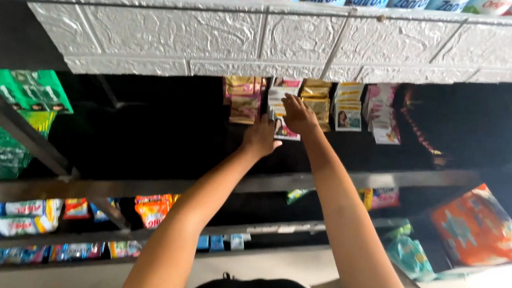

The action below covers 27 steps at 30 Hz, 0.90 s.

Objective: Taking various sachet products off store shelves and placing them into a cardboard box.

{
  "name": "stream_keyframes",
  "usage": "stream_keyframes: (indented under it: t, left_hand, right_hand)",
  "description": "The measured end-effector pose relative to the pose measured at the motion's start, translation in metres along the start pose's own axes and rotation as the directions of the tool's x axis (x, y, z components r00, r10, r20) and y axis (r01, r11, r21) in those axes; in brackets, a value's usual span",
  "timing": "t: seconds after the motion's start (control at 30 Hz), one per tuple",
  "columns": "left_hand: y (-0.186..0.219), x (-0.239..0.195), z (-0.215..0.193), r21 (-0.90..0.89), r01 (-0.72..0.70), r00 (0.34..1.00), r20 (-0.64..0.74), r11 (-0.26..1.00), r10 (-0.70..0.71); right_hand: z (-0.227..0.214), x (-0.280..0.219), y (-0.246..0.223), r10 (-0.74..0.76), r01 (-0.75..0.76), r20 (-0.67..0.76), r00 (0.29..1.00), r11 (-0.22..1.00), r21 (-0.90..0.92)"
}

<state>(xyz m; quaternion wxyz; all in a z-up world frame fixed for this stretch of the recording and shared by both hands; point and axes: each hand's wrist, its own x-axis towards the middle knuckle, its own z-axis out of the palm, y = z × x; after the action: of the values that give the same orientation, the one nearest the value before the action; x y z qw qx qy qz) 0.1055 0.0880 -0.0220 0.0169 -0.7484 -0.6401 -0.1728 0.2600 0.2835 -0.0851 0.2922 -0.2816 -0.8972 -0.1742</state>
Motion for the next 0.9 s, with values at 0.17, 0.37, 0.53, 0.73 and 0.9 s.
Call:
stream_keyframes:
  t: [0.17, 0.37, 0.53, 0.73, 0.9]
  left_hand:
    - [-0.017, 0.055, 0.055, 0.132, 0.020, 0.999, -0.040, 0.991, -0.015]
    - [-0.036, 0.095, 0.101, 0.201, 0.063, 0.995, 0.067, 0.978, -0.078]
    - [-0.031, 0.084, 0.102, 0.125, 0.046, 0.982, 0.176, 0.991, -0.068]
    - [-0.031, 0.085, 0.101, -0.095, 0.335, 0.941, 0.084, 0.937, -0.328]
    - [-0.031, 0.077, 0.096, -0.268, 0.321, 0.947, 0.095, 0.908, -0.307]
  right_hand:
    - [0.024, 0.031, 0.003, 0.051, -0.063, -0.092, 0.994, 0.989, -0.135]
    - [0.002, 0.057, -0.015, -0.054, -0.019, -0.292, 0.955, 0.970, -0.243]
    - [0.010, 0.051, -0.015, 0.085, -0.100, -0.125, 0.989, 0.988, -0.120]
    - [0.019, 0.052, -0.011, -0.111, 0.046, -0.237, 0.965, 0.963, -0.266]
    - [0.062, 0.041, 0.005, 0.026, -0.026, 0.006, 1.000, 0.997, -0.068]
